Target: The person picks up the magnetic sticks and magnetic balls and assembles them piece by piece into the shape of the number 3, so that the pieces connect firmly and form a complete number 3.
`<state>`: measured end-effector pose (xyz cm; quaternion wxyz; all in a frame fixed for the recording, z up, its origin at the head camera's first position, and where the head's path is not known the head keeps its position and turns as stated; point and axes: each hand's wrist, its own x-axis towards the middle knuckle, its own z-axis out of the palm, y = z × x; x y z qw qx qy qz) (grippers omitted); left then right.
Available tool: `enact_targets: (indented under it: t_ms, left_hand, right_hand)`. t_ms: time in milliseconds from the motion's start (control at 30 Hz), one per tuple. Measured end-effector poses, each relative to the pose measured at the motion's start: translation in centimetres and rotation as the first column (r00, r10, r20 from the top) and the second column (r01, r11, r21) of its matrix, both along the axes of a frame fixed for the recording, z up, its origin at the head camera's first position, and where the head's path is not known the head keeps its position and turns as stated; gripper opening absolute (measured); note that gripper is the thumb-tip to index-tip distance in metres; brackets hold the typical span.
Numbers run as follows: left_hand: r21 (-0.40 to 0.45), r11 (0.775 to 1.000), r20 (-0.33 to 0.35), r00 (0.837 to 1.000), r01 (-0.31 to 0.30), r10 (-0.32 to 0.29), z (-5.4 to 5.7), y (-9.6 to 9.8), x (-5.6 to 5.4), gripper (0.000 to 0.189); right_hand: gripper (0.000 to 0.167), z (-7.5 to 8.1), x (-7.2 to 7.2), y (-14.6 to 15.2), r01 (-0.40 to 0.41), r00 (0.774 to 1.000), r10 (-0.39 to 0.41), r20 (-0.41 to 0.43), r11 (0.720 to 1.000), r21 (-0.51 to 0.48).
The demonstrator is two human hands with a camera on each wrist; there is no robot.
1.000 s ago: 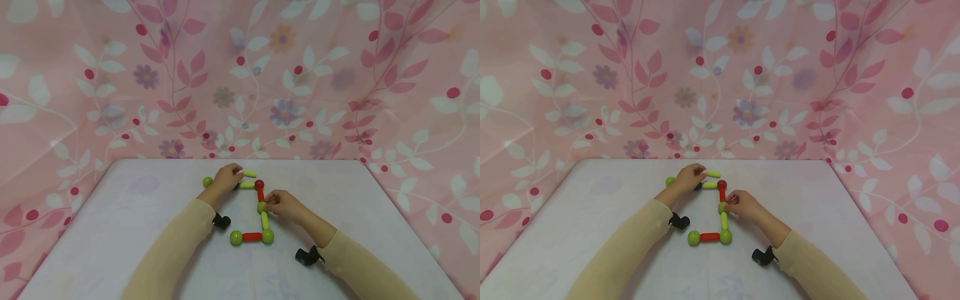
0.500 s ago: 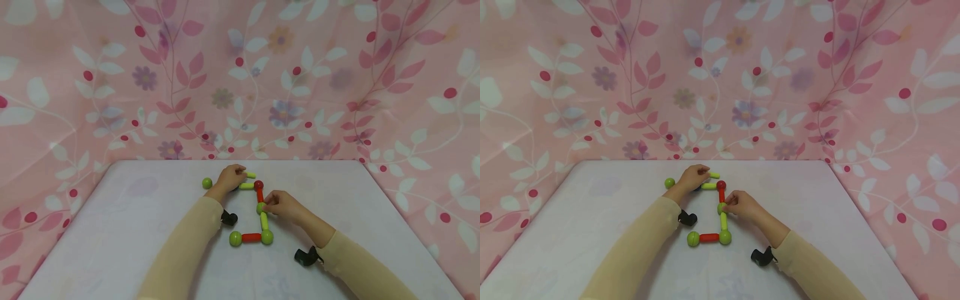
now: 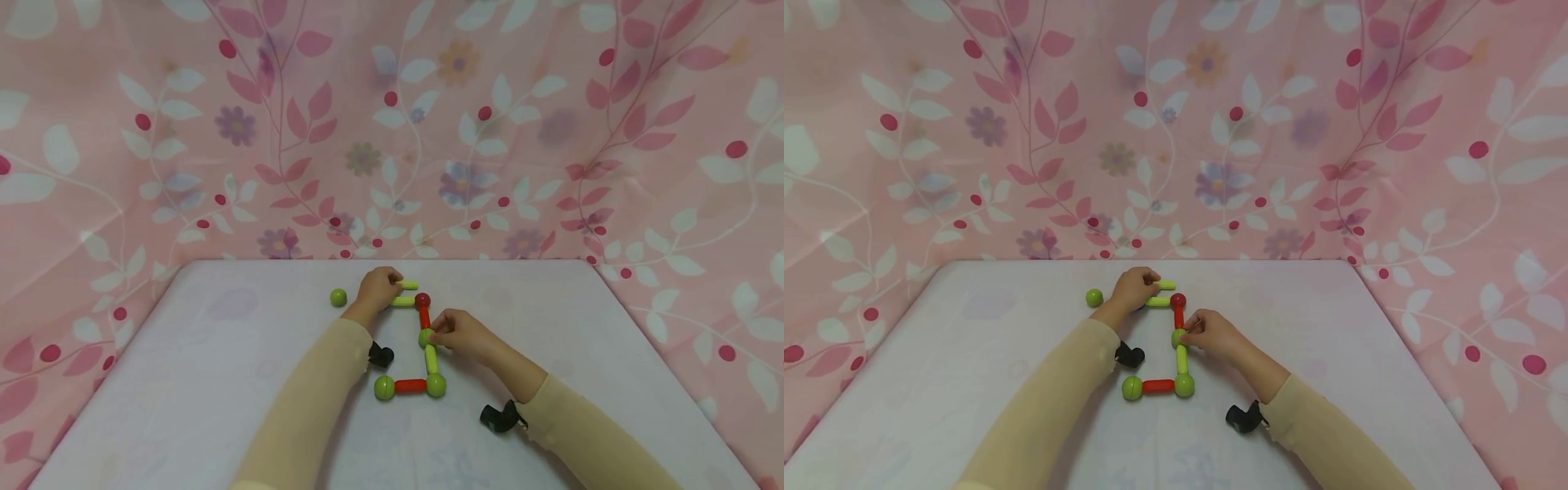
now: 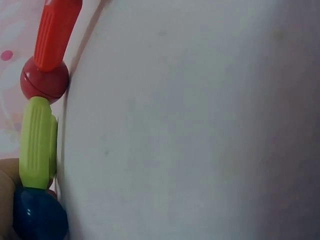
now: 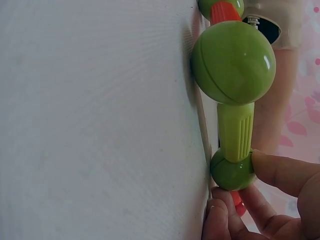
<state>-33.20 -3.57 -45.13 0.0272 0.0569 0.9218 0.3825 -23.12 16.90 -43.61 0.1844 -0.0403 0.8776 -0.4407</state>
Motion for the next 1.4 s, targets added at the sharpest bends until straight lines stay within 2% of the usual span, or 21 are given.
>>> enact_targets:
  t_ms: [300, 467, 700, 867, 1100, 1400]
  left_hand:
    - [-0.002, 1.000, -0.014, 1.000, -0.013, 0.013, -0.1, 0.3, 0.2, 0.016]
    - [0.034, 0.999, -0.058, 0.998, 0.006, -0.004, 0.1, 0.1, 0.5, 0.019]
    - [0.091, 0.995, -0.141, 0.990, 0.034, -0.021, 0.6, -0.7, 1.5, 0.019]
    - [0.114, 0.991, -0.163, 0.986, 0.064, -0.044, 1.0, -1.7, 2.7, 0.018]
    - [0.174, 0.980, -0.114, 0.991, 0.092, -0.072, 1.3, -3.5, 4.9, 0.018]
    - [0.204, 0.966, -0.031, 0.987, 0.160, -0.156, 1.0, -5.1, 7.5, 0.016]
  right_hand:
    - [0.020, 0.1, 0.1, 0.0, 0.007, 1.000, -0.007, 0.008, 1.000, 0.001]
    - [0.021, 0.1, 0.2, -0.1, 0.007, 1.000, -0.007, 0.010, 1.000, 0.006]
    - [0.021, 0.0, 0.2, -0.1, 0.000, 1.000, -0.001, 0.003, 1.000, 0.011]
    - [0.021, 0.1, 0.2, -0.1, 0.010, 1.000, -0.010, 0.008, 1.000, 0.014]
    - [0.020, 0.0, 0.3, -0.1, 0.015, 1.000, -0.015, 0.023, 1.000, 0.006]
    - [0.020, 0.2, 0.1, -0.1, 0.012, 0.999, -0.012, 0.030, 1.000, -0.002]
